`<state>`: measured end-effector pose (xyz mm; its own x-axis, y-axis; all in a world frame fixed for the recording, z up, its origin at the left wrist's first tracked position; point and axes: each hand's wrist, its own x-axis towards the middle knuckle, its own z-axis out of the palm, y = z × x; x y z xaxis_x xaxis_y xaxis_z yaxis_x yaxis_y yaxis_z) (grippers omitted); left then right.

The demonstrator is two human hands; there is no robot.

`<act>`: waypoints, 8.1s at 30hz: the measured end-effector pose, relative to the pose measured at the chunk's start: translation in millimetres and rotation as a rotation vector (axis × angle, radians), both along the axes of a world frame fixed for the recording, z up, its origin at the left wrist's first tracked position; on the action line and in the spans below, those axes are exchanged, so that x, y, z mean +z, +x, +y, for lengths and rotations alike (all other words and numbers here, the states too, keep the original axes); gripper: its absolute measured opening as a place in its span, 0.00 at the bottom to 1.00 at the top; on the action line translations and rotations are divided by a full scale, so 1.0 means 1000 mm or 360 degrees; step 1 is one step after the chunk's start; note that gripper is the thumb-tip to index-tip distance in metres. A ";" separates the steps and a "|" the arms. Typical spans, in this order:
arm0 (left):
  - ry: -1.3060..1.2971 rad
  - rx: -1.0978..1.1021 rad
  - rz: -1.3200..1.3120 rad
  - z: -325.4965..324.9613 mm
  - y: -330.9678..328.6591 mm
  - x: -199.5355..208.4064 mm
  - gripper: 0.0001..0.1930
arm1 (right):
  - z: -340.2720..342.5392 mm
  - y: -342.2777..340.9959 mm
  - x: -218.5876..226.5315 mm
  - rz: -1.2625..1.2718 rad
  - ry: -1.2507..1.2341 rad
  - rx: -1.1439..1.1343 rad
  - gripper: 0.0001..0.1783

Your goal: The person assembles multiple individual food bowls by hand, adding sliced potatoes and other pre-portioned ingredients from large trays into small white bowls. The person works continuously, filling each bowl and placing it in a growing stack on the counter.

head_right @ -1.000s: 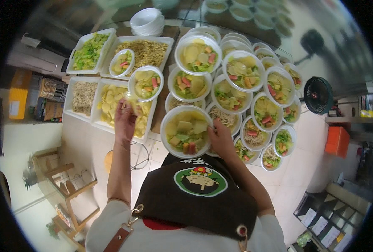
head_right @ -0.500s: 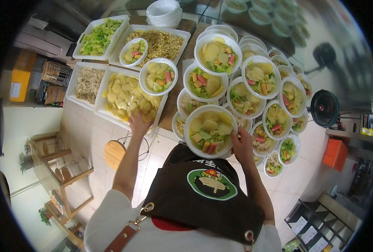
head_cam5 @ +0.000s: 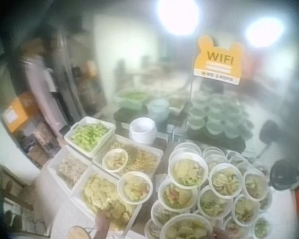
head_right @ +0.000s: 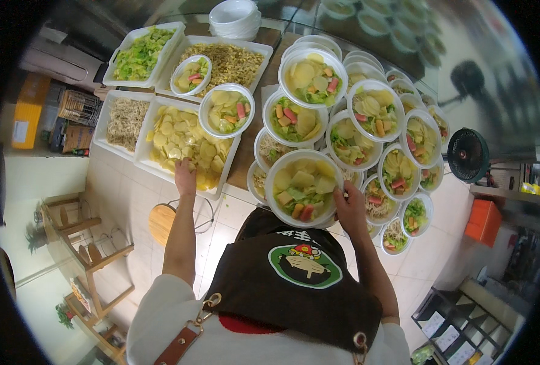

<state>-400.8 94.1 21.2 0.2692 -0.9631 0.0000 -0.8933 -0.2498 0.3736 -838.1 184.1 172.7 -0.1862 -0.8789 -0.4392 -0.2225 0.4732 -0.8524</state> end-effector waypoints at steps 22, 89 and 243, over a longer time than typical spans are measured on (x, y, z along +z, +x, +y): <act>0.1127 -0.1265 0.1843 -0.032 -0.371 0.207 0.13 | 0.164 -0.139 0.013 -0.0158 -0.0070 -0.1067 0.11; 0.0072 -0.0593 -0.0412 -0.034 -0.051 -0.014 0.19 | 0.141 -0.106 0.064 -0.0069 -0.0213 -0.0859 0.13; 0.0208 -0.2332 -0.0171 0.099 -0.684 0.043 0.11 | 0.346 -0.320 0.002 -0.0268 -0.0118 -0.1930 0.09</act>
